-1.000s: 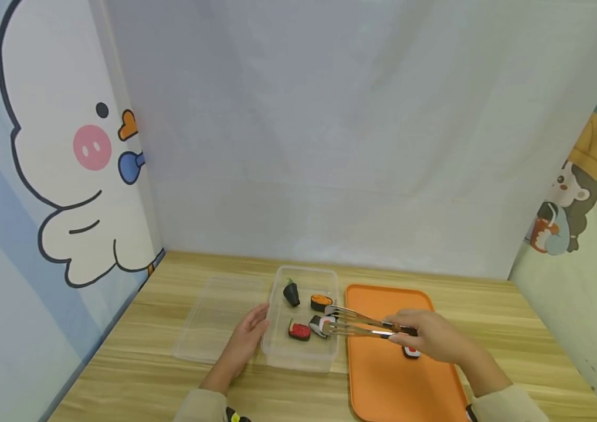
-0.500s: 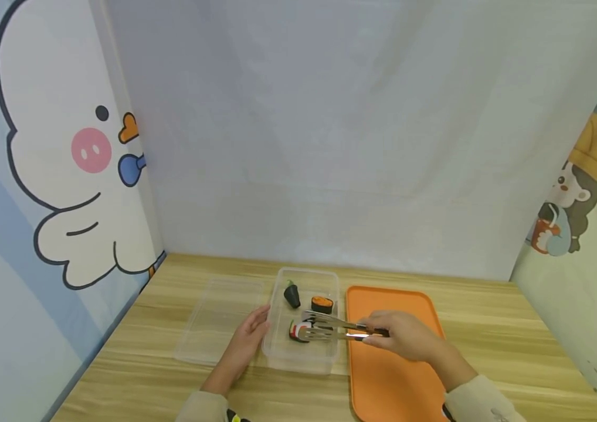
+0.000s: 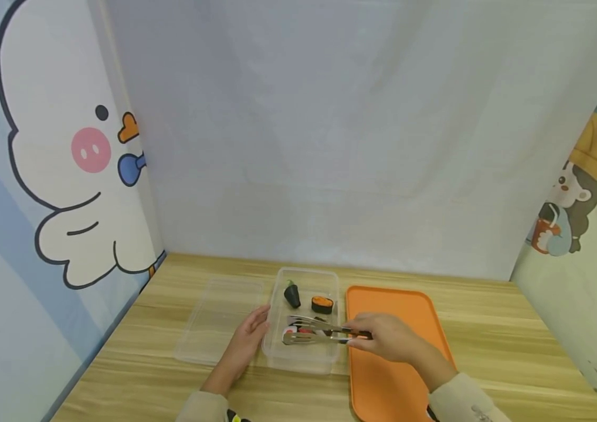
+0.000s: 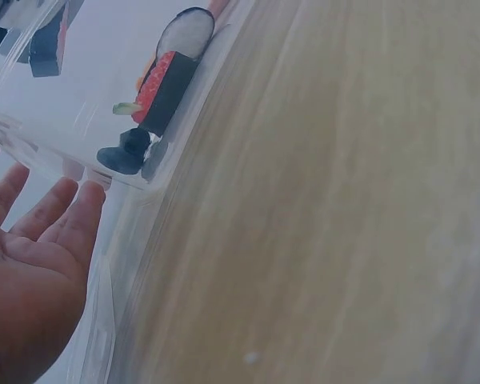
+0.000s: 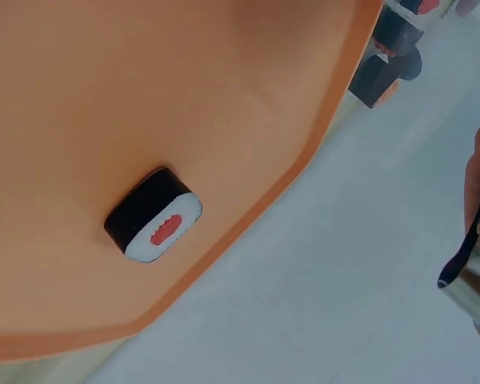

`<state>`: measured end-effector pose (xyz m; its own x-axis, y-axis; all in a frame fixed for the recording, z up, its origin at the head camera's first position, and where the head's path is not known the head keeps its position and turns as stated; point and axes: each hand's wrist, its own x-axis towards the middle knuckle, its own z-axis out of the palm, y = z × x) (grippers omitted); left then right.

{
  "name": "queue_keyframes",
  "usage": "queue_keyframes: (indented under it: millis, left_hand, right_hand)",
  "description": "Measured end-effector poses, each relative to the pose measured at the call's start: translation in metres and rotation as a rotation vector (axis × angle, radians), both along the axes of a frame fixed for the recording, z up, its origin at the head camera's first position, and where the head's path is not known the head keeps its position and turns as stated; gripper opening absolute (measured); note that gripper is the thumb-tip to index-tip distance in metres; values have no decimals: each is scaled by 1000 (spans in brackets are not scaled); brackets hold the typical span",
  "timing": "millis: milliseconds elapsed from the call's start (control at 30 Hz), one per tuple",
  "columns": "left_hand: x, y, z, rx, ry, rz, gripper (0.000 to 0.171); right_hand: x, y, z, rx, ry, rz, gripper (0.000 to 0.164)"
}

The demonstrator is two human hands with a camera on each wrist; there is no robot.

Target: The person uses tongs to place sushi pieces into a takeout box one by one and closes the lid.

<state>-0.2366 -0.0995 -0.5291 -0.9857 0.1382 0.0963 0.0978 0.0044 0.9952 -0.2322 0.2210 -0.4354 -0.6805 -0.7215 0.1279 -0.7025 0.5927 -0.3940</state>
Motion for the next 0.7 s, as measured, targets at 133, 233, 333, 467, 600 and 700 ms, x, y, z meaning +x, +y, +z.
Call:
queue_keyframes:
  millis: [133,233,333,467,600,700]
  left_hand:
    - [0,0,0,6,5,-3,46]
    - [0,0,-1,16,0,-2,46]
    - [0,1,0,21,-8,1,45]
    - [1,0,0,7,-1,1,45]
    - [0,-1,0,13,2,-3,46]
    - [1,-1,-1,14,9,-10,46]
  right_hand:
    - [1,-5,0,7,17,10,39]
    - [2,-7,-1,15,14,12,39]
    - [2,-6,0,15,-14,-1,41]
    - [3,-2,2,5,-52,-21,42]
    - [5,6,5,-2,-56,-29,41]
    - [7,15,8,-11,-55,-45,40]
